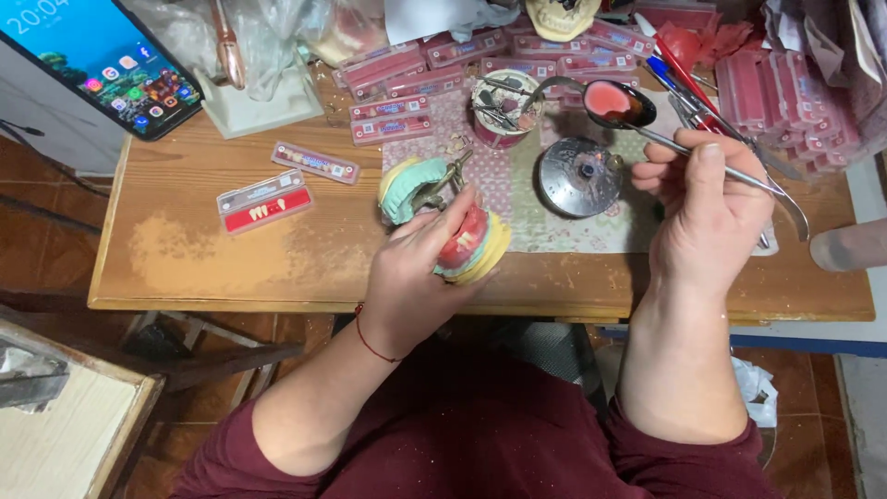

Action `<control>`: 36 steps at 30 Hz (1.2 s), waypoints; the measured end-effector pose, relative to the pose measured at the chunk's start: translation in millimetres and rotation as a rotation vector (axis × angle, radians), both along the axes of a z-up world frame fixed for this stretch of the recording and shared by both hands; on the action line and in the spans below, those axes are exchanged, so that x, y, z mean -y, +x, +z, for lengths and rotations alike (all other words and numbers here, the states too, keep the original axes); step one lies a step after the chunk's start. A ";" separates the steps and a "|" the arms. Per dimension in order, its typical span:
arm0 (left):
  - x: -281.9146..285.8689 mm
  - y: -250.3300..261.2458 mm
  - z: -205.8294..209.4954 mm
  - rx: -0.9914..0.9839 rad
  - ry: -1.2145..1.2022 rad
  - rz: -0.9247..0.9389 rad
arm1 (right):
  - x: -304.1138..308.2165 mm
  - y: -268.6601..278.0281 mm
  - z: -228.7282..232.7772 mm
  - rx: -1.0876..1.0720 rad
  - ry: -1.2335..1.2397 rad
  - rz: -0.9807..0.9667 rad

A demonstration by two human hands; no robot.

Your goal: The recorder is shaping a dental wax model on a plaster cast using specialized sculpting tools and a heat source.

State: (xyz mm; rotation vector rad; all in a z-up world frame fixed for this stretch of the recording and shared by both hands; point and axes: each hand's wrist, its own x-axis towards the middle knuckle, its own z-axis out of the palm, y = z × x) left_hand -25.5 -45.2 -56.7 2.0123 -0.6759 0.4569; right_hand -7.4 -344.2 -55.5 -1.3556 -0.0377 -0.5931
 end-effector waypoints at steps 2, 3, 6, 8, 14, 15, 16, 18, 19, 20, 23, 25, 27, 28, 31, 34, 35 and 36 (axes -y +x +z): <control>0.2 -0.5 1.2 0.000 -0.001 0.003 | 2.4 -0.4 -2.4 0.019 0.014 0.015; 0.6 -0.7 1.6 0.001 -0.003 0.004 | 3.9 -1.1 -3.6 0.038 0.027 0.028; 2.1 -0.9 1.3 -0.002 0.001 0.013 | 3.1 -9.2 -5.7 0.091 0.116 0.046; 2.1 -1.0 1.0 -0.004 -0.002 0.007 | 2.5 -12.8 -10.4 0.036 0.176 0.054; 1.4 -1.2 2.0 -0.003 -0.014 -0.005 | 5.4 -16.8 -20.7 -0.041 0.223 0.073; 0.9 -1.6 2.7 0.008 -0.013 0.004 | 4.6 -16.3 -21.1 -0.028 0.220 0.082; 1.1 -1.6 2.6 0.008 -0.013 0.011 | -1.3 -21.0 -21.0 -0.029 0.221 0.090; 0.9 -2.3 1.9 0.017 -0.032 0.010 | -13.3 -28.5 -20.5 0.029 0.183 0.081; 0.2 -2.6 1.1 0.016 -0.032 0.019 | -25.3 -35.6 -19.8 0.027 0.183 0.089; -0.2 -2.8 0.3 0.014 -0.032 0.012 | -36.7 -42.8 -19.0 0.047 0.158 0.140; -0.4 -2.6 -0.7 0.018 -0.032 0.008 | -66.8 -58.1 -17.8 0.085 0.152 0.296; -0.6 -2.5 -1.8 0.025 -0.032 0.010 | -79.4 -62.7 -18.2 0.102 0.172 0.403; -1.1 -1.6 -3.6 0.050 -0.033 0.001 | -86.0 -63.4 -19.1 0.100 0.083 0.439; -1.4 -1.6 -3.6 0.050 -0.034 0.004 | -86.5 -62.3 -19.7 0.100 0.083 0.443; -1.8 -2.1 -3.3 0.052 -0.020 0.005 | -87.4 -60.9 -20.6 0.132 0.047 0.421; -1.7 -1.8 -1.7 0.048 -0.028 -0.005 | -87.2 -61.1 -20.5 0.151 0.080 0.415; -1.6 -1.6 -1.7 0.046 -0.040 -0.010 | -86.5 -61.4 -21.4 0.155 0.076 0.423; -1.6 -1.5 -1.7 0.044 -0.052 -0.015 | -85.8 -61.8 -22.4 0.159 0.072 0.431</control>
